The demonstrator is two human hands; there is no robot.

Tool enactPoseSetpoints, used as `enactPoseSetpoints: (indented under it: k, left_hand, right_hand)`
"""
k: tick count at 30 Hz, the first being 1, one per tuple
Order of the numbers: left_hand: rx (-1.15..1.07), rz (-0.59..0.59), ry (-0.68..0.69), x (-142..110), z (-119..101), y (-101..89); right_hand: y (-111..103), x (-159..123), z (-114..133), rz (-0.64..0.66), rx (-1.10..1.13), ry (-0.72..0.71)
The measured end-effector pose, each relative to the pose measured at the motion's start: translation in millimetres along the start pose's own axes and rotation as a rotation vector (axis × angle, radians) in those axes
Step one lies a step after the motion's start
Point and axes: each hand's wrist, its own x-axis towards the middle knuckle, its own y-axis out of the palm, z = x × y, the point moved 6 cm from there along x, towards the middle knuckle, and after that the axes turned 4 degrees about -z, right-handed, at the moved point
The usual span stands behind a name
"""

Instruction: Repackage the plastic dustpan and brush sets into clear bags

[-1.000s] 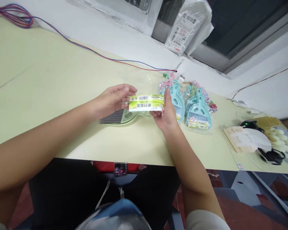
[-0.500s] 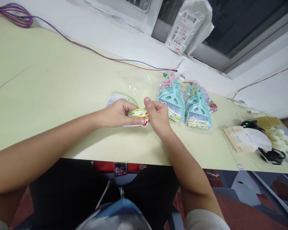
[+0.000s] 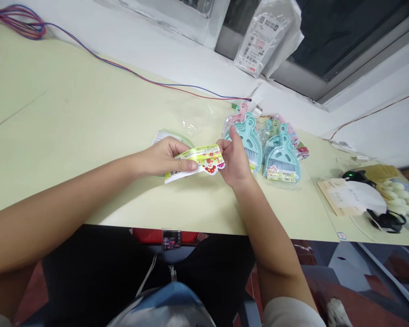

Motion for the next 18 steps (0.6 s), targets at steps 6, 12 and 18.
enactPoseSetpoints:
  k: [6,12,18]
  left_hand:
    - [0.048,-0.009,-0.031,1,4,-0.4]
    - [0.034,0.04,-0.048,0,7,1.4]
    - [-0.042,0.103,-0.032,-1,3,5.2]
  right_hand:
    - [9,-6,-1,0.074,-0.006,0.012]
    - [12,-10,-6,-0.017,-0.001,-0.057]
    - [16,-8,-8,0.022,0.018,-0.016]
